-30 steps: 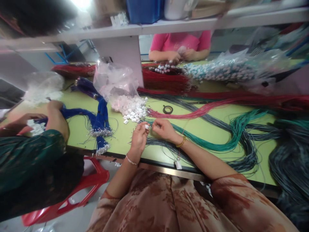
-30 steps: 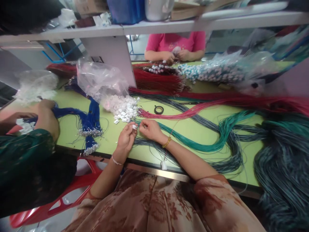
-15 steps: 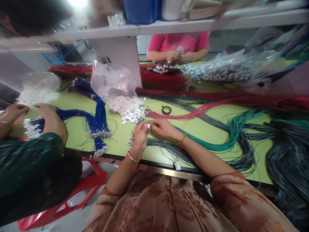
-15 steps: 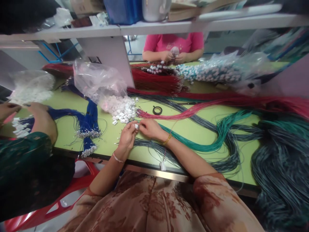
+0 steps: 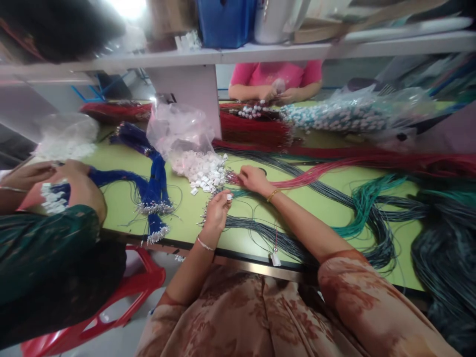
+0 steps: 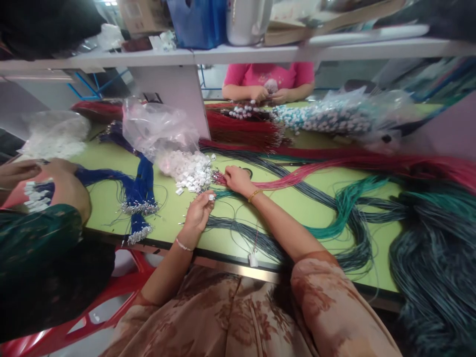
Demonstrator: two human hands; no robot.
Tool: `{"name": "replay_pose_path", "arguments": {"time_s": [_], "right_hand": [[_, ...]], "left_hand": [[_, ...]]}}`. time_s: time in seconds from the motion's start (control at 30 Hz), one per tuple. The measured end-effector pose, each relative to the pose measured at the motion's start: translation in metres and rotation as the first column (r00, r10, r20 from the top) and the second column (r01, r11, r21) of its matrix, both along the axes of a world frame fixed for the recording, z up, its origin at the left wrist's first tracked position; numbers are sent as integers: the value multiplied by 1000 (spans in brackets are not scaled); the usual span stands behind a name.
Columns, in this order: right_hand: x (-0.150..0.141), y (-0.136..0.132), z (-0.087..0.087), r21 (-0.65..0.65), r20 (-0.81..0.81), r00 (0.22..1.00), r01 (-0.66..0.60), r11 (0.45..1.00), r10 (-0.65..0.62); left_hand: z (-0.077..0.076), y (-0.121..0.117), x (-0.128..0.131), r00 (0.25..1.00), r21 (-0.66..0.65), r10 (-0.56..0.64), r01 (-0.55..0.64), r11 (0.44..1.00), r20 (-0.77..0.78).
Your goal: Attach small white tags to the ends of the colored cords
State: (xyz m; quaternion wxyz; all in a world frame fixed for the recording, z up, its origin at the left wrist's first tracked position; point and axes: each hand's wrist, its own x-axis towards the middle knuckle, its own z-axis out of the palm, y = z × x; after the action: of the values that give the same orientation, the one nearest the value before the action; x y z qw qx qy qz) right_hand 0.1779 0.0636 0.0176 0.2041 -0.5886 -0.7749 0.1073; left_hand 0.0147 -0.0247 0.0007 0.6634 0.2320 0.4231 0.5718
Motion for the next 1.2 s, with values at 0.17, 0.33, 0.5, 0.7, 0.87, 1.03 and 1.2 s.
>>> {"name": "replay_pose_path", "arguments": {"time_s": [0.17,0.33,0.5,0.7,0.87,1.03,1.2], "right_hand": [[5,-23,15,54,-334,936,-102,993,114],[-1,-56,21,-18,-578,796,-232,972,179],[-3,-79,16,-9,-525,834,-204,979,169],[-5,-84,14,40,-444,881,-163,986,163],[-3,-83,16,63,-399,893,-198,978,206],[-1,-82,15,60,-378,898,-217,974,223],[-3,-83,15,47,-349,907,-232,972,233]], "left_hand": [[2,-1,1,1000,50,4,-5,999,12],[4,-1,0,997,86,-37,32,996,62],[4,-2,2,992,79,-72,64,995,104],[2,-3,4,989,72,-87,79,994,118],[1,-3,5,989,58,-74,67,996,130],[1,-3,4,988,33,-54,49,998,145],[1,-4,7,995,63,-60,55,996,81]]}}
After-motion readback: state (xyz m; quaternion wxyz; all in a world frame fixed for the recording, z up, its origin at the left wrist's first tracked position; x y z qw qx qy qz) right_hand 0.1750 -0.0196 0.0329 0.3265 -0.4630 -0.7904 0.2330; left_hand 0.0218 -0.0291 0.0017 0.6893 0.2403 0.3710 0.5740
